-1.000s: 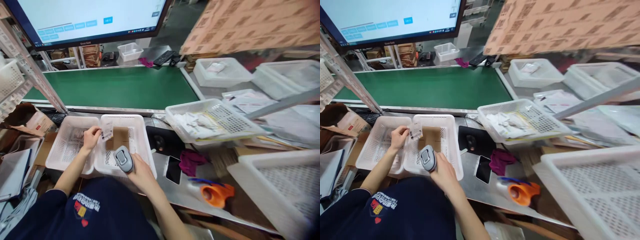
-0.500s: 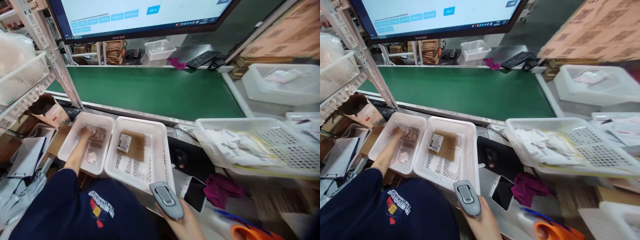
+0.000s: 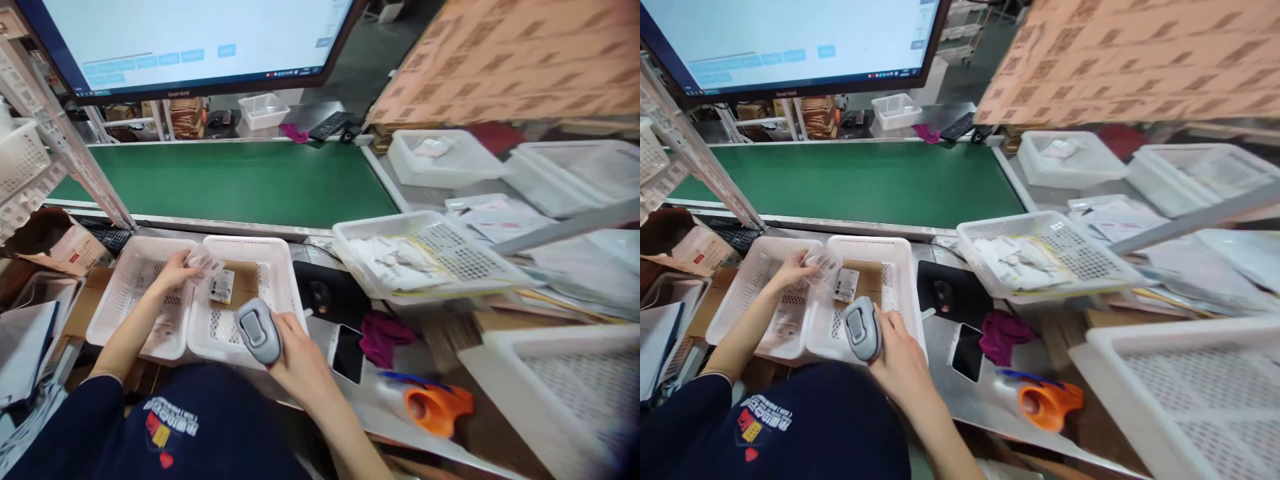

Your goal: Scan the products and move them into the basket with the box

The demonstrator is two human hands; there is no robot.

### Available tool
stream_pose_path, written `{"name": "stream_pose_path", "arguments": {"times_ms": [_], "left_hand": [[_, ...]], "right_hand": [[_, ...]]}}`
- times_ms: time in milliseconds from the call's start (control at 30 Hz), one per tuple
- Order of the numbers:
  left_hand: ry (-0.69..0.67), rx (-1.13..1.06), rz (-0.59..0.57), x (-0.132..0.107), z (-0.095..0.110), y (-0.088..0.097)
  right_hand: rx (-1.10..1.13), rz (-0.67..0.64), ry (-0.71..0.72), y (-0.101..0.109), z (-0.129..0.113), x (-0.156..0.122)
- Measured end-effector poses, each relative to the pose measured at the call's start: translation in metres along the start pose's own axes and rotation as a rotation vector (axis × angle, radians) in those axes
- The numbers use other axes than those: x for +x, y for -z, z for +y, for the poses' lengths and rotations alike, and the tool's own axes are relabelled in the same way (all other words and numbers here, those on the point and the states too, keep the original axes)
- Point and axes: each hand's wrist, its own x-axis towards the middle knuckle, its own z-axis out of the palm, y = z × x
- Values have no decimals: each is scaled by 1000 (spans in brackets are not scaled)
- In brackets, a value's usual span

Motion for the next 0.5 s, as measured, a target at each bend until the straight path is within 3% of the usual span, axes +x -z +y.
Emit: {"name": "stream_pose_path", "arguments": {"times_ms": [100,167,233,367,500], "left_hand": [[-50,-18,-162,-7,15,-32],[-71,-16,-210,-3,12,-41],[-12,45,-116,8,-1,-37],[287,267,280,26,-44,-1],[485,320,390,17,-86,19]], "right_hand": [[-54,-18,-51,5,0,2],[18,16,-68,6,10,-9],[131,65,-86,4,27,-27],[253,178,-192,-13,75,-68],[342,215,-240,-36,100,-86]]}}
